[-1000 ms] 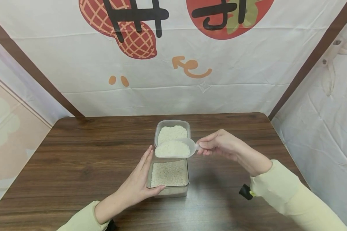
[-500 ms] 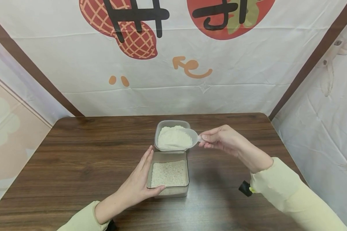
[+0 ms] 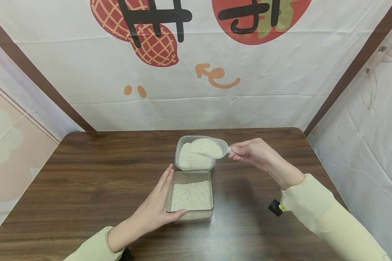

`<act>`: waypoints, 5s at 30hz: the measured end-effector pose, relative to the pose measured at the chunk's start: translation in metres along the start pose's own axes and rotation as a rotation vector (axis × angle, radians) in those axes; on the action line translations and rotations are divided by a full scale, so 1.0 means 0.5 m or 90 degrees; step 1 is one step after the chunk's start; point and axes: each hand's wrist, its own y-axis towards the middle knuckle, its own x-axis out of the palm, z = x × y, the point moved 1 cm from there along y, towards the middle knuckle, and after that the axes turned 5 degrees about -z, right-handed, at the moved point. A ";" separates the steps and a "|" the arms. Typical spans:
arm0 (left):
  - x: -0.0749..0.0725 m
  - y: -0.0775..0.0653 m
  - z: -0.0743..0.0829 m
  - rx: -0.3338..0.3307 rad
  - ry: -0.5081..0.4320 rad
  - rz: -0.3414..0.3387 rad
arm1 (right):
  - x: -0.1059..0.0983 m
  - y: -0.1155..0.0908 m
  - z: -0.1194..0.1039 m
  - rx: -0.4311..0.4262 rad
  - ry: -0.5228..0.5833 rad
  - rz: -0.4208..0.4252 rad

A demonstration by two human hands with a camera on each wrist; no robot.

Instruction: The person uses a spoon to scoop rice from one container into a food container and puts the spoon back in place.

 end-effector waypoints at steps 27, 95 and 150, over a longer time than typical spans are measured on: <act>0.000 0.000 -0.003 0.000 0.000 -0.007 | -0.039 0.035 0.028 0.023 -0.031 0.053; 0.000 0.002 -0.001 0.002 -0.007 0.000 | 0.013 0.060 0.023 -0.150 -0.569 0.291; -0.001 0.005 -0.005 -0.003 0.000 -0.005 | 0.117 -0.081 -0.073 -0.181 -0.551 0.184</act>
